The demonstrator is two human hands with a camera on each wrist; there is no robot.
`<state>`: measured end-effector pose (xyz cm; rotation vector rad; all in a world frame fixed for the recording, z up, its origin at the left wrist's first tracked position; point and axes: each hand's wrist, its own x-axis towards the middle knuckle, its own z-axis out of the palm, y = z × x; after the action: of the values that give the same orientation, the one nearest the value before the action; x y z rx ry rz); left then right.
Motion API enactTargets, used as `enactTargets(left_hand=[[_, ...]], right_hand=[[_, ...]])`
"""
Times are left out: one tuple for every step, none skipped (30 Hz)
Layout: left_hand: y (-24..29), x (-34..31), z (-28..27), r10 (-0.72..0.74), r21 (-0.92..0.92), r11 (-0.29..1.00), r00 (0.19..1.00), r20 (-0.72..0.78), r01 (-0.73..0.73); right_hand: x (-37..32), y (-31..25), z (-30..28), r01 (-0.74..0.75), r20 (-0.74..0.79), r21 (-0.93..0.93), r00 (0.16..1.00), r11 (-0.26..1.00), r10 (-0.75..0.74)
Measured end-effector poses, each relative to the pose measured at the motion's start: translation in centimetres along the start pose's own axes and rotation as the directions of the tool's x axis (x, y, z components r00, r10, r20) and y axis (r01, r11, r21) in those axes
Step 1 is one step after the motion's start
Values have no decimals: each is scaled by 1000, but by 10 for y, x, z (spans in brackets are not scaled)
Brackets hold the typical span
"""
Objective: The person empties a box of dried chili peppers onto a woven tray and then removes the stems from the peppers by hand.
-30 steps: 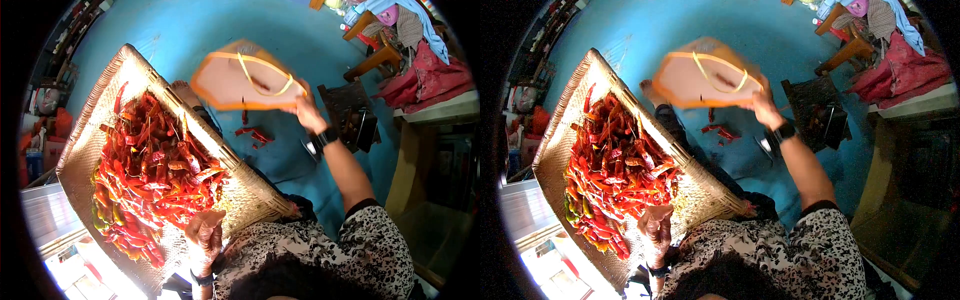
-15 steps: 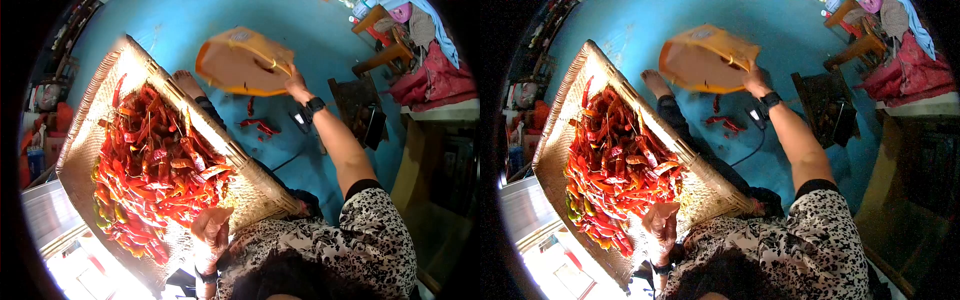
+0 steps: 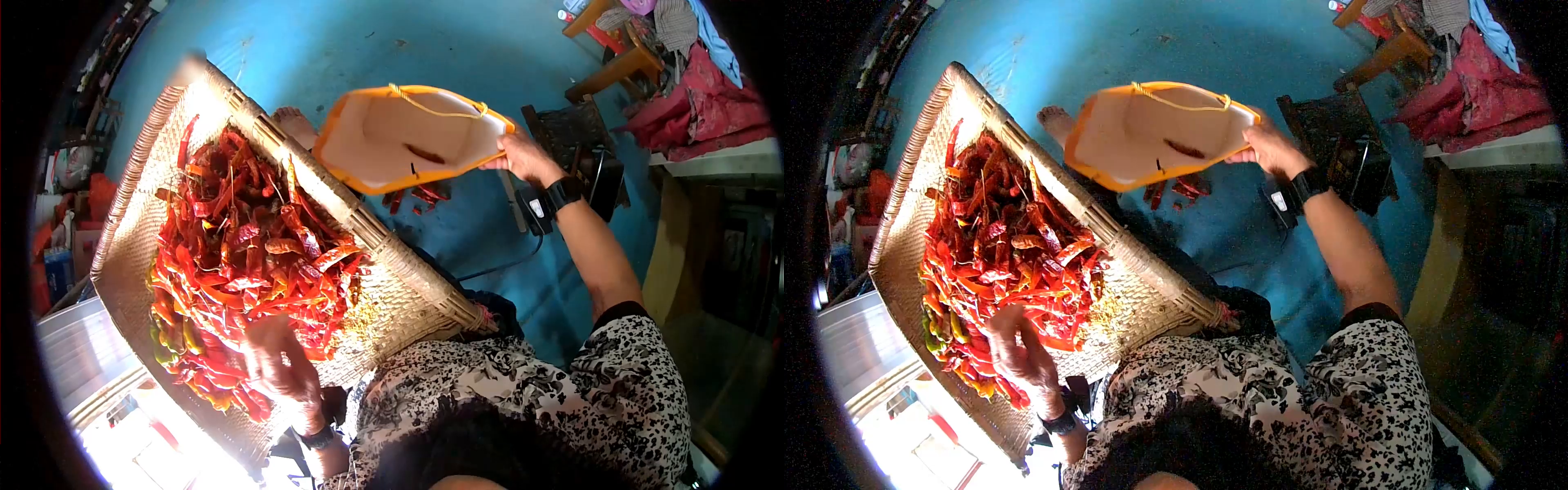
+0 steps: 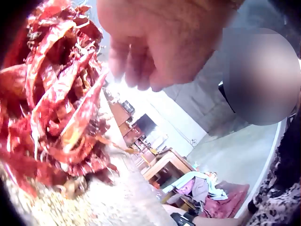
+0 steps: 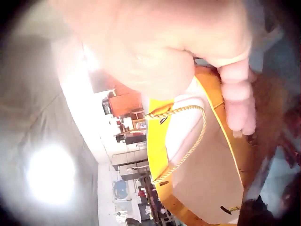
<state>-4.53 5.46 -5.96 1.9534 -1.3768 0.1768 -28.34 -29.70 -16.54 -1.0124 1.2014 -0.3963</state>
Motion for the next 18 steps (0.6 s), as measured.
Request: enactTargets(left_hand=[[-5, 4, -1, 7, 134, 991, 998, -65, 2], [-10, 10, -2, 23, 266, 964, 991, -128, 12], [-22, 18, -7, 74, 406, 913, 993, -87, -32], [-26, 25, -5, 27, 475, 879, 990, -139, 42], [-34, 34, -3, 10, 525, 848, 988, -157, 75], [-43, 43, -3, -8, 571, 814, 985, -175, 108], [-50, 51, -2, -9, 572, 813, 985, -172, 108], [-56, 58, -1, -37, 558, 823, 989, -141, 110], [-62, 62, -1, -64, 544, 832, 992, -109, 114], [-68, 65, -3, -67, 545, 831, 992, -107, 115], [-73, 67, -6, -109, 504, 853, 990, -84, 137], [-76, 69, -6, -151, 464, 872, 987, -54, 158], [-74, 72, -5, -166, 446, 875, 983, -84, 186], [-81, 71, -9, -195, 436, 877, 979, -59, 201], [-79, 71, -10, -229, 397, 887, 972, -61, 234], [-76, 72, -12, -262, 358, 895, 963, -62, 267], [-80, 72, -14, -237, 367, 898, 970, -61, 243], [-79, 72, -20, -295, 330, 896, 954, -56, 297]], right_hand=[[6, -7, 1, 19, 6, 26, 1000, 1000, -19], [14, -12, 1, 36, 11, 52, 999, 998, -37], [28, -12, -2, 91, 54, 63, 994, 994, -94], [44, -13, -3, 74, 15, 53, 997, 996, -75], [54, -16, -4, 106, -13, 89, 994, 990, -105], [65, -18, -5, 136, -43, 123, 990, 983, -132], [79, -20, -6, 107, -83, 143, 992, 984, -96], [86, -16, -11, 133, -108, 111, 987, 985, -121], [93, -15, -14, 96, -130, 100, 988, 990, -83], [100, -13, -16, 59, -151, 91, 988, 994, -44], [104, -7, -18, 54, -151, 90, 988, 994, -40], [93, -5, -11, 121, -172, 135, 980, 983, -97], [82, -1, -7, 188, -198, 177, 968, 966, -152], [83, 18, -9, 261, -198, 185, 954, 947, -224], [74, 29, 0, 343, -308, 195, 911, 919, -275], [61, 42, 14, 424, -415, 195, 853, 884, -317], [55, 56, 22, 465, -415, 114, 825, 878, -383], [58, 82, 26, 478, -400, 32, 811, 878, -427]])
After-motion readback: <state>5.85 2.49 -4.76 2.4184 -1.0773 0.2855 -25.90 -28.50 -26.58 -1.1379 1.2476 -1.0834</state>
